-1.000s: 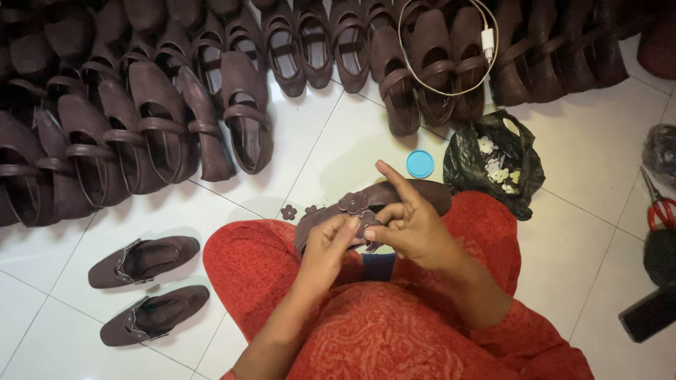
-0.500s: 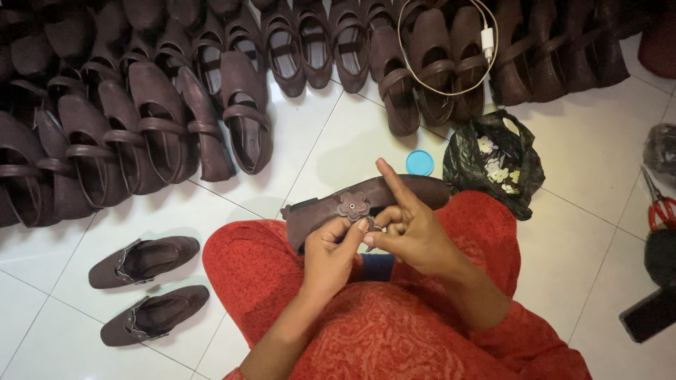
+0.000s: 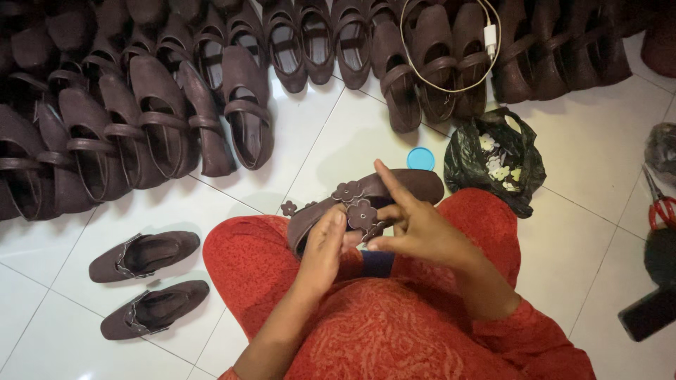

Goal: The person sits on the floor and attaches flower-shaped decorations to the straps of brown shoes. They pick up a shoe, apply a small amount of adhesive from a container to the back of a flower, and press it onto the shoe strap. This process is repeated for multiple shoes.

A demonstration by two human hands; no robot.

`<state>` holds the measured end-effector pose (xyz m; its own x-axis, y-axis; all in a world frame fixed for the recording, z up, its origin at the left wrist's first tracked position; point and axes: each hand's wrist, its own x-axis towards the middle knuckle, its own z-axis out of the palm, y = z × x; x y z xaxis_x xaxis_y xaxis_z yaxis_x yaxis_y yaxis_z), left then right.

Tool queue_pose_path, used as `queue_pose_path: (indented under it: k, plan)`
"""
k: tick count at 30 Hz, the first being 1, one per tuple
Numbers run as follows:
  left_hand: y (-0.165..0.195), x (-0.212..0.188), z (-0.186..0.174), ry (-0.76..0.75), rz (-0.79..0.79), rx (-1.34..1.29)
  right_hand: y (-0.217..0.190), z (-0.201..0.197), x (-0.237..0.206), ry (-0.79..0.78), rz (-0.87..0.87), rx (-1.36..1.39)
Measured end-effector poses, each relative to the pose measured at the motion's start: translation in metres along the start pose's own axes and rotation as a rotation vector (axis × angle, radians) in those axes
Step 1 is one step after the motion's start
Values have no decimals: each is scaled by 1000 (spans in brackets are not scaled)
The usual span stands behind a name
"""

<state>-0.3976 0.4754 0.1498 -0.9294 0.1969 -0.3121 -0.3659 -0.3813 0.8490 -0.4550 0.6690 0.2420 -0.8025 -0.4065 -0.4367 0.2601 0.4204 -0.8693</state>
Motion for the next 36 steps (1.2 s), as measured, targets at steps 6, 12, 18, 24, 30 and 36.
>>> queue_pose_path:
  k: [6, 12, 18, 24, 30, 36]
  plan:
    - [13, -1, 8, 0, -40, -102, 1, 6, 0, 35, 61, 282]
    - [23, 1, 14, -15, 34, -153, 2, 8, -1, 65, 56, 281]
    - [31, 7, 19, 54, -49, -267, 6, 7, -7, 181, -202, 316]
    - [34, 6, 25, 6, -15, -296, 11, 10, -11, 256, -203, 339]
    - [34, 4, 27, 117, 8, -217, 16, 19, -12, 296, -206, 313]
    - [30, 3, 29, 166, 94, -103, 22, 26, -12, 310, -284, 343]
